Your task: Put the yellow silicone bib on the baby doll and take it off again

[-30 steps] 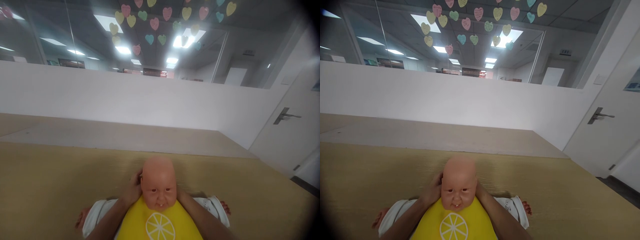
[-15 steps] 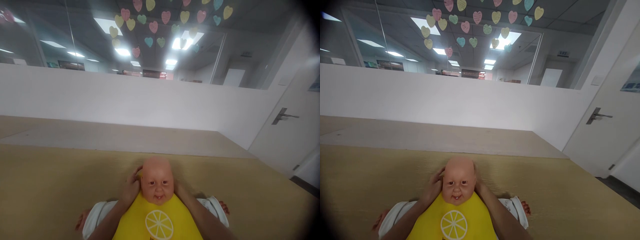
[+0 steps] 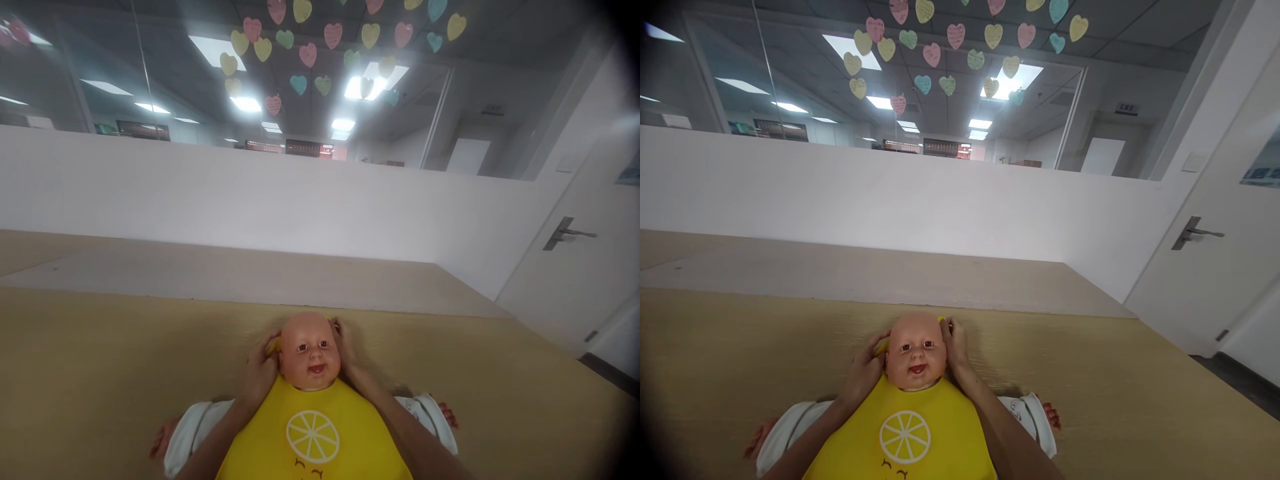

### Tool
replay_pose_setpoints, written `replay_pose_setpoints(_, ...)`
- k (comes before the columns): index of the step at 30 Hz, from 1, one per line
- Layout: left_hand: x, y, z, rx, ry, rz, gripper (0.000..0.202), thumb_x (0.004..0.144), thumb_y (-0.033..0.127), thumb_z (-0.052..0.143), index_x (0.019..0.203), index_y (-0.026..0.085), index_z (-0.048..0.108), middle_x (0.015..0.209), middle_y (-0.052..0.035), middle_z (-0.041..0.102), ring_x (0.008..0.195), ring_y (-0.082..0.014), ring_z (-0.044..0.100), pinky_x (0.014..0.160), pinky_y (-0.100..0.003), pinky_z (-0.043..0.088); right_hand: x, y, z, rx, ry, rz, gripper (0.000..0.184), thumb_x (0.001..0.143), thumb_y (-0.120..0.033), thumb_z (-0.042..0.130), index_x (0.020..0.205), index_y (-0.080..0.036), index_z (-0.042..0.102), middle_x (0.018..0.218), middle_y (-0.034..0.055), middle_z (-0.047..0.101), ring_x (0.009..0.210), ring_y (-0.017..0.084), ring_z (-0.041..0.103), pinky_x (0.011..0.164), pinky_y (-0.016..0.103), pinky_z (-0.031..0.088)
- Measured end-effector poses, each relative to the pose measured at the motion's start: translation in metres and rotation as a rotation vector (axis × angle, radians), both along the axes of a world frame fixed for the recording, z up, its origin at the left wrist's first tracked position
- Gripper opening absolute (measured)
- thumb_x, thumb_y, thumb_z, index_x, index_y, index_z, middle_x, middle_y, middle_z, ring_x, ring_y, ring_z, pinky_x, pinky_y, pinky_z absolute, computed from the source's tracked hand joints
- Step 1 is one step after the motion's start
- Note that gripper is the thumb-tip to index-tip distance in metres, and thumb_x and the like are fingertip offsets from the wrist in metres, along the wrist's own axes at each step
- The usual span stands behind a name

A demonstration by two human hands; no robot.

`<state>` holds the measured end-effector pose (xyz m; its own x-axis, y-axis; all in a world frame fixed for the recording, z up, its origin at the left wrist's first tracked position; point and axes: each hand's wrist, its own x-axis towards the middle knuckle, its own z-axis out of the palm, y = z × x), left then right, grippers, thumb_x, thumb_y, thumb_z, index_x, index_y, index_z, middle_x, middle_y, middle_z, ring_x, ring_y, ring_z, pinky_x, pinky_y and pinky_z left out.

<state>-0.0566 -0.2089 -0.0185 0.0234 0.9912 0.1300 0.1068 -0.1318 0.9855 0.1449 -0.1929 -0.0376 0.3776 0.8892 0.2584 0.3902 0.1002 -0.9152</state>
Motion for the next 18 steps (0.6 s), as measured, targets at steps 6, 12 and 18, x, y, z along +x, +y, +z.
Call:
replay_pose_setpoints(6, 0.0, -0.002, 0.005, 0.057, 0.098, -0.039, 0.051, 0.061, 0.01, 0.047, 0.106, 0.016, 0.069, 0.119, -0.009, 0.068, 0.119, -0.028, 0.056, 0.105, -0.039, 0.038, 0.011, -0.009, 0.011, -0.093, -0.235, -0.016, 0.022, 0.088, -0.028, 0.036, 0.069, -0.02, 0.045, 0.075, 0.0057, 0.063, 0.069, 0.017, 0.056, 0.058, 0.024, 0.035)
replay_pose_setpoints(12, 0.0, -0.001, 0.002, 0.053, 0.161, -0.095, 0.052, 0.068, 0.013, 0.046, 0.114, 0.017, 0.068, 0.125, -0.0089, 0.065, 0.123, -0.0282, 0.053, 0.106, -0.041, 0.037, 0.008, -0.029, 0.046, -0.361, -0.696, -0.046, 0.013, 0.088, -0.02, 0.045, 0.09, -0.015, 0.057, 0.089, 0.0108, 0.07, 0.077, 0.019, 0.063, 0.057, 0.026, 0.028)
replay_pose_setpoints(18, 0.0, 0.001, -0.002, 0.033, 0.156, -0.083, 0.05, 0.069, 0.016, 0.047, 0.114, 0.018, 0.067, 0.125, -0.0081, 0.066, 0.12, -0.0276, 0.055, 0.104, -0.04, 0.039, 0.012, -0.027, 0.042, -0.436, -0.805, -0.019, 0.017, 0.087, -0.023, 0.05, 0.099, -0.016, 0.059, 0.092, 0.0119, 0.07, 0.086, 0.023, 0.066, 0.062, 0.027, 0.032)
